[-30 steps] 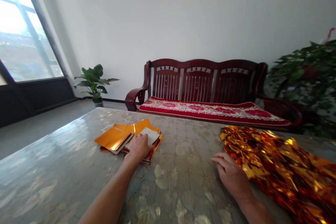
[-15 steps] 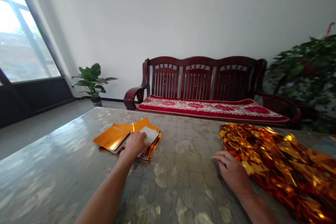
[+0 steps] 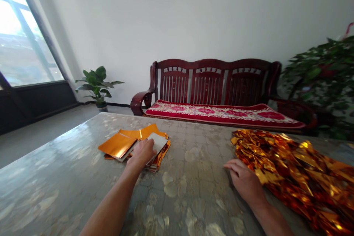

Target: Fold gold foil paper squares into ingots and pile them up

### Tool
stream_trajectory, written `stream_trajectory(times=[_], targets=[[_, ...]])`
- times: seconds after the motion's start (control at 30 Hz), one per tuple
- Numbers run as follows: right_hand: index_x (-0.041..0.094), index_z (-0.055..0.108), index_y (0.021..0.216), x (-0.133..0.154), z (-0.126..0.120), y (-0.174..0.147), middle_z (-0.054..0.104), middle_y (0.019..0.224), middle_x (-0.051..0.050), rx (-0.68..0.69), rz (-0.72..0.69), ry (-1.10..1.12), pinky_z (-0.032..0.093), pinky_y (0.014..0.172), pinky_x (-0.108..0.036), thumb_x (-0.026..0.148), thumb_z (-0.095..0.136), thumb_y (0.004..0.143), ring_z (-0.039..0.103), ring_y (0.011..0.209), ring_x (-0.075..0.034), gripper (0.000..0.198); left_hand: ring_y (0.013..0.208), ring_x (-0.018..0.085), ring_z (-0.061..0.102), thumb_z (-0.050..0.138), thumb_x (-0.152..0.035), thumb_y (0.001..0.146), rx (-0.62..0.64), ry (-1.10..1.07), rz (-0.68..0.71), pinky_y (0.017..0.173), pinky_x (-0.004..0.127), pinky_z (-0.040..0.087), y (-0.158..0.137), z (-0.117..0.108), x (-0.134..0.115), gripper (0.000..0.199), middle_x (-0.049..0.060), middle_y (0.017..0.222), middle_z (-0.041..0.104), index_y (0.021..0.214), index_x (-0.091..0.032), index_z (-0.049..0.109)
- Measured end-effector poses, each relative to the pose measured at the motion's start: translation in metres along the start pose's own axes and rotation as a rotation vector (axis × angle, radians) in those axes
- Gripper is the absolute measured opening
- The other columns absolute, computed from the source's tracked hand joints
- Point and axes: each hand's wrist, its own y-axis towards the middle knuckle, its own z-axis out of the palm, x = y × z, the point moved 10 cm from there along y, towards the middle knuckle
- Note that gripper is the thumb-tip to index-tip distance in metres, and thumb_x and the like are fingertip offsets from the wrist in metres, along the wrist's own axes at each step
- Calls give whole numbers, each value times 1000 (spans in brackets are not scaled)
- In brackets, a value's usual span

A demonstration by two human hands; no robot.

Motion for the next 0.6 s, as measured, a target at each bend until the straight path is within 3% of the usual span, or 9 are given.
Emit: stream_trajectory(times=[0.1, 0.27, 0.4, 0.6], targets=[[26, 75, 83, 0, 1, 1, 72, 96, -3, 17, 14, -3, 53, 75, -31, 25, 40, 85, 69, 86, -19, 35, 113, 32, 62, 66, -39, 79, -2, 6, -6, 90, 36, 49, 0, 0, 0, 43, 18, 118, 65, 115, -16, 65], [26, 74, 81, 2, 1, 2, 72, 94, -2, 24, 6, 4, 53, 75, -30, 25, 41, 84, 70, 85, -19, 34, 109, 31, 64, 66, -32, 78, 5, 6, -12, 86, 34, 50, 0, 0, -4, 38, 18, 119, 64, 112, -14, 66], [25, 74, 82, 3, 0, 2, 72, 94, -2, 22, -4, 16, 54, 75, -30, 25, 41, 84, 70, 85, -18, 34, 103, 28, 67, 57, -24, 82, 19, -15, -11, 79, 31, 50, -1, 1, -8, 23, 14, 109, 70, 100, -16, 70], [26, 74, 83, 1, 3, 1, 72, 96, -1, 34, 4, 7, 53, 77, -30, 25, 40, 84, 69, 87, -18, 34, 99, 29, 68, 43, -18, 89, 15, -4, -39, 75, 33, 50, -3, 0, -10, 29, 17, 104, 71, 95, -14, 71]])
